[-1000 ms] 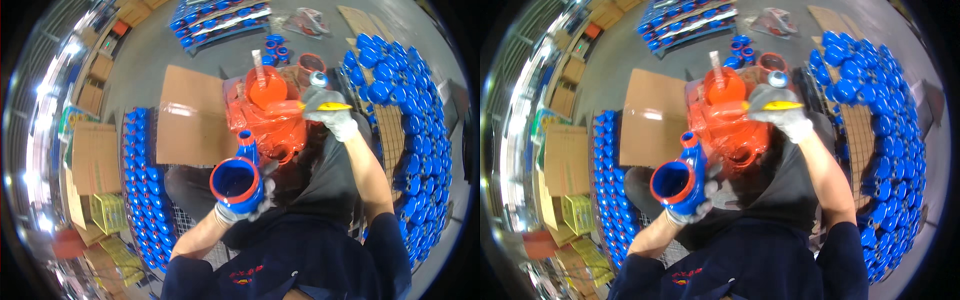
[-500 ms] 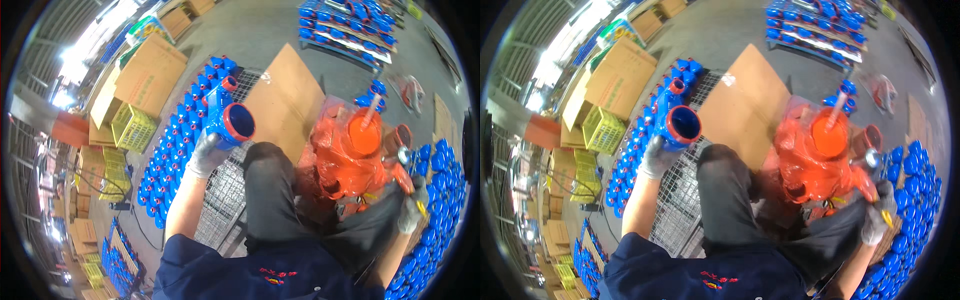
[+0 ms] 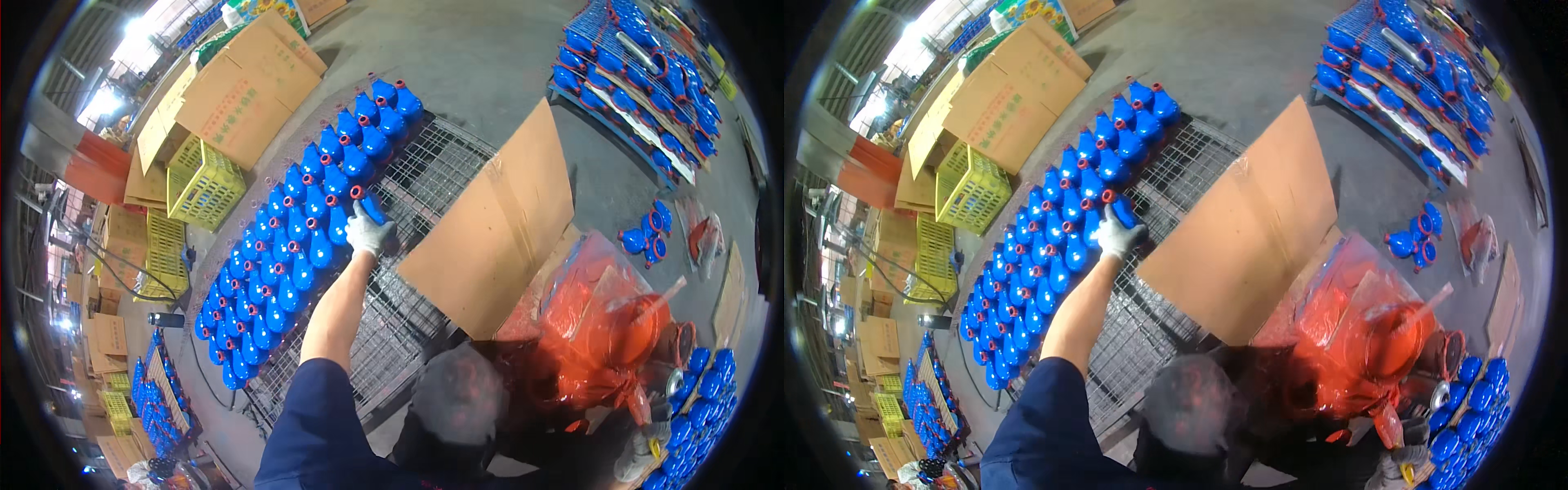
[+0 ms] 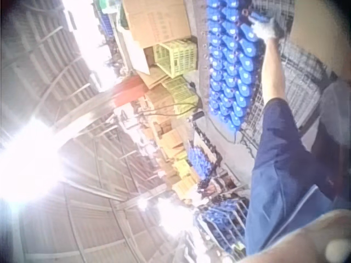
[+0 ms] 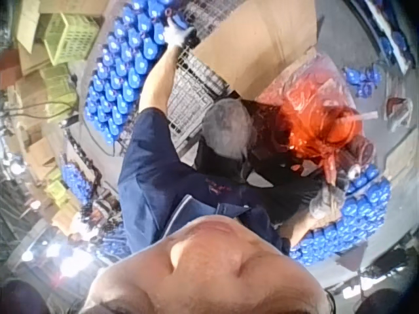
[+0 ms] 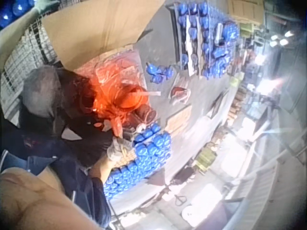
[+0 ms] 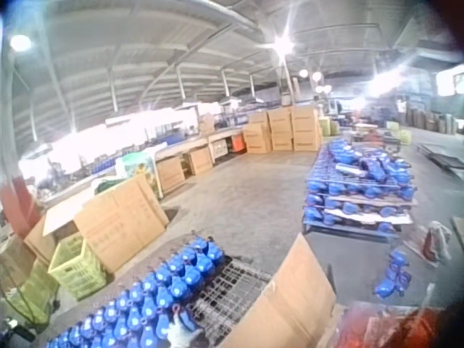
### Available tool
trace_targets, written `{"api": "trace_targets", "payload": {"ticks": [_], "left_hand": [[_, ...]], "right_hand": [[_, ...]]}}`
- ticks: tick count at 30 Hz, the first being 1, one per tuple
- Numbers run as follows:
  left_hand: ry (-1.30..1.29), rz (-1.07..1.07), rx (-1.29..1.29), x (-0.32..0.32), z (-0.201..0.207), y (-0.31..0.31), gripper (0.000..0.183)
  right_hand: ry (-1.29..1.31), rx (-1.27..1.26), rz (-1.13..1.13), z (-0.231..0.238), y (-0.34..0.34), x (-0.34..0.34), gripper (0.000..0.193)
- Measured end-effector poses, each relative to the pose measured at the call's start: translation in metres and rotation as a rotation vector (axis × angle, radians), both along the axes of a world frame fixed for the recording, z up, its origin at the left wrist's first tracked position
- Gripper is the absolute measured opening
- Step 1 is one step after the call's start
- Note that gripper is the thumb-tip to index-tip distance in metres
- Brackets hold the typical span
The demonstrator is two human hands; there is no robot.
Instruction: The person paints the threaded ends and openings of blue pipe fittings using a brush dipped in red paint and arranges them in rows on a metal rack.
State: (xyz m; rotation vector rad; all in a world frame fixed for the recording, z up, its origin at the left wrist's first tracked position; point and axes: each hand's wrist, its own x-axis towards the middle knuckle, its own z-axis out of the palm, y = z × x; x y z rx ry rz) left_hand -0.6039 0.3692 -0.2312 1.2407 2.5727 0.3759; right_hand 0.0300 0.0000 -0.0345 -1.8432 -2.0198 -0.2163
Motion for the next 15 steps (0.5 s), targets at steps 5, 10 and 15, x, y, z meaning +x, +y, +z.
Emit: {"api": "trace_targets", "payload": {"ticks": [5,10,15], "left_hand": [[0.267,0.085,0.01,-0.005,-0.032,0.05,0.112],[0.403,-0.047,0.163,-0.03,-0.063,0.048,0.093],[0.683,-0.369,-0.131,-0.049,-0.047,-0.002,0.055]], "right_hand": [[-0.092,-0.022,0.045,0.031,0.054,-0.054,0.014],[0.029,0.034,0.03,0.035,0.092,-0.076,0.015],[0.071,0.063,-0.009,0.047,0.082,-0.062,0.02]]}}
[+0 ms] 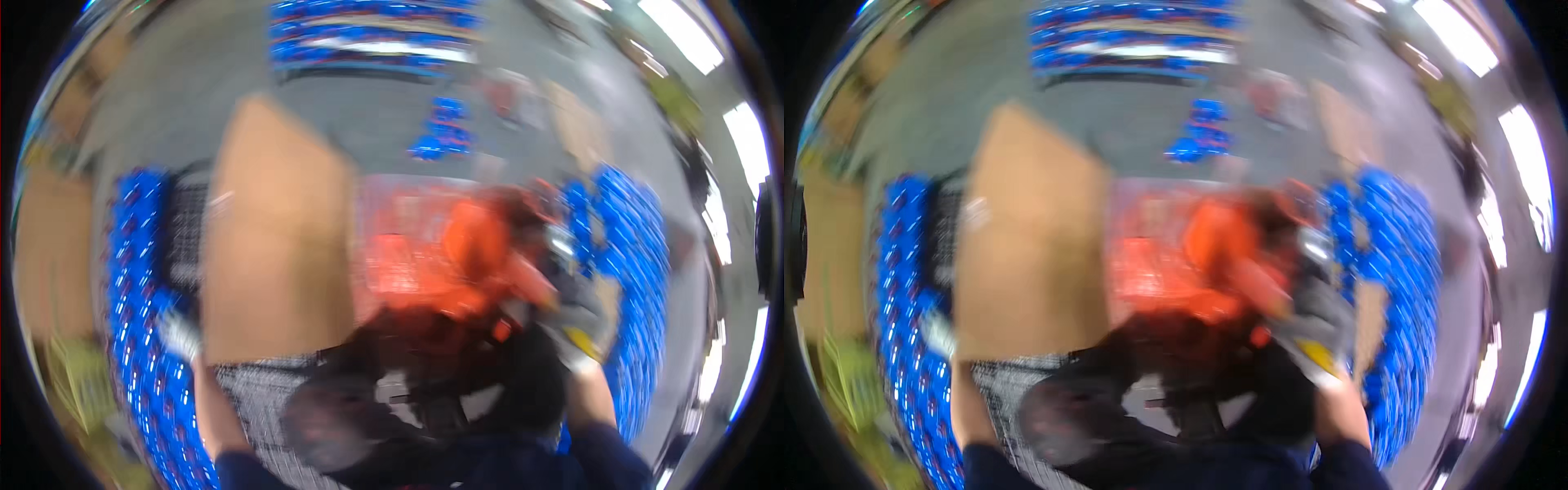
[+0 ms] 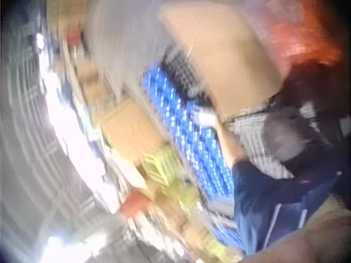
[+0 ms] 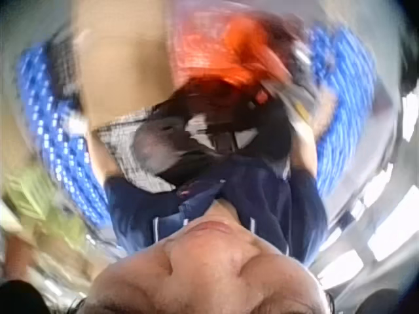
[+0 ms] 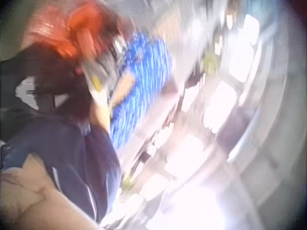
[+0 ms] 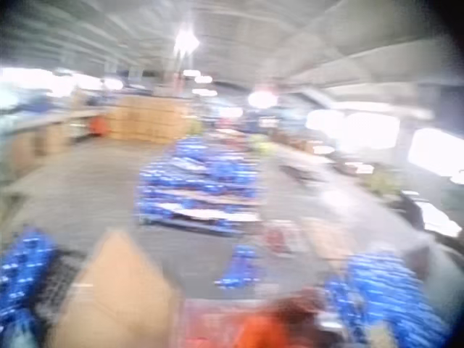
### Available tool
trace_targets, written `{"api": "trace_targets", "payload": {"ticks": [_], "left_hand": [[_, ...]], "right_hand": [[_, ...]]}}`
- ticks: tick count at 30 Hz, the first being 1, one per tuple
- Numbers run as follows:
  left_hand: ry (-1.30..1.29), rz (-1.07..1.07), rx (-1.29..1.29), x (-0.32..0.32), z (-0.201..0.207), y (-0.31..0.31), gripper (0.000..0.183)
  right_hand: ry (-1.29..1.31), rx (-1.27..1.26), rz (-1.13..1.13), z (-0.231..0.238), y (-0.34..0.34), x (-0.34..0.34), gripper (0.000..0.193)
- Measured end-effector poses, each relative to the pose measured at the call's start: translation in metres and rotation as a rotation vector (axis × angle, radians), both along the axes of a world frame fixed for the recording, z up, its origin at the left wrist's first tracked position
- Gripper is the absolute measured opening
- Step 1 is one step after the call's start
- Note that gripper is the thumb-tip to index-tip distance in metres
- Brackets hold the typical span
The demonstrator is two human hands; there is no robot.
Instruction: The person paints the threaded ends and openings of blue pipe fittings using a brush dipped in red paint and arranges them in rows on a metal rack.
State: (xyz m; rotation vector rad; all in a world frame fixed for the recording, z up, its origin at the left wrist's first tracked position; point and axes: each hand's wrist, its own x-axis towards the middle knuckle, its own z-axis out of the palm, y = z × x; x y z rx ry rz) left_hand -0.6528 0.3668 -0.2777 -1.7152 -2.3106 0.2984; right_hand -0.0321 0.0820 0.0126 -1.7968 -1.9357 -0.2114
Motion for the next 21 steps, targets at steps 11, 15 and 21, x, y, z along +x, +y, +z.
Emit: {"api": "trace_targets", "payload": {"ticks": [11,15,21], "left_hand": [[-0.297,-0.252,0.375,0.004,0.025,-0.263,0.065],[-0.278,-0.244,0.528,0.04,0.105,-0.28,0.067],[-0.719,-0.444,0.663,0.178,0.257,-0.193,0.058]], "right_hand": [[0.116,0.013,-0.597,-0.027,-0.171,0.203,0.025],[-0.245,0.042,-0.78,-0.065,-0.208,0.299,0.017],[0.037,-0.08,-0.809,-0.105,-0.238,0.352,0.011]]}}
